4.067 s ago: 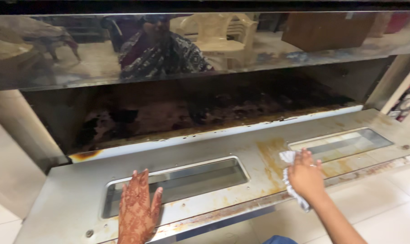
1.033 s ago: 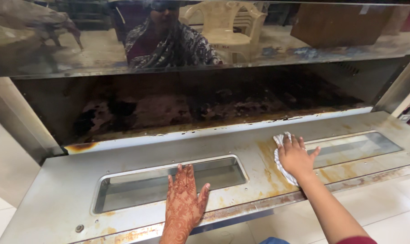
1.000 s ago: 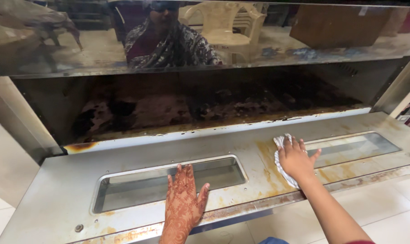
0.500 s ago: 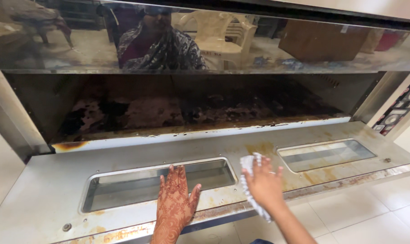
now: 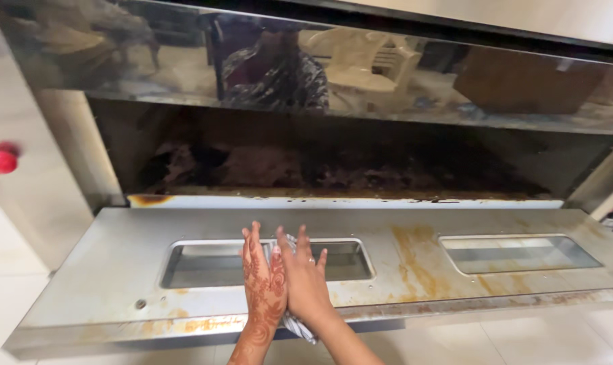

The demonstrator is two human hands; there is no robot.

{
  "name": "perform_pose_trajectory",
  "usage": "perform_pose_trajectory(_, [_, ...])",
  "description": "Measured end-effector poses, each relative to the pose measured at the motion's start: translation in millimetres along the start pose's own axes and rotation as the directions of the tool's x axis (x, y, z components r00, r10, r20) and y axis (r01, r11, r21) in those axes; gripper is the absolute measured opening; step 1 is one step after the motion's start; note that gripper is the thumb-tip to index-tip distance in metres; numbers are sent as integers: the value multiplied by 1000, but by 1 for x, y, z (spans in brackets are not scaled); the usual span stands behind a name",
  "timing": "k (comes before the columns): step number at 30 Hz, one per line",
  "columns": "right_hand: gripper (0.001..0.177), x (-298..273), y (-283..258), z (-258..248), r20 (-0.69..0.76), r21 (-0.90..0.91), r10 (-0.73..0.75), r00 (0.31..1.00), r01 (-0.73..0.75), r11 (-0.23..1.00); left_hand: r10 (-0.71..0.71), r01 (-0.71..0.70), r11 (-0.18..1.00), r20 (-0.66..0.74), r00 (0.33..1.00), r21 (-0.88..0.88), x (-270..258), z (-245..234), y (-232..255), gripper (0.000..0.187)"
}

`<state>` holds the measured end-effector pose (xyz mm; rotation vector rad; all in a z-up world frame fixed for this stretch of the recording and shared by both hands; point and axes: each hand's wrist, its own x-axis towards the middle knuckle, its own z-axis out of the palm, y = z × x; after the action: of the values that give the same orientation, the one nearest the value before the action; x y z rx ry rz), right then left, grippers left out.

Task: The person wipes the lower metal panel and glass window of a commercial oven door using a striped cloth. They repeatedly rub the surface and edges, then wipe the upper glass panel and side frame.

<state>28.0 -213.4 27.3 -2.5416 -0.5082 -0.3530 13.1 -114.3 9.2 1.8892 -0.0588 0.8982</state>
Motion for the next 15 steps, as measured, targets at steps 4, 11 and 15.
perform_pose_trajectory(4, [60, 9, 26, 8, -404, 432, 93, 910, 100, 897, -5, 5, 1000, -32, 999, 3, -6, -15, 5, 71])
perform_pose_trajectory(11, [38, -10, 79, -29, -248, -37, 92, 964, -105, 994, 81, -207, 913, 342, 936, 351, -14, 21, 3, 77])
perform_pose_trajectory(15, [40, -23, 70, -29, -177, -171, 24, 984, -55, 984, -203, -206, 791, 564, 800, 577, -21, 37, 16, 75])
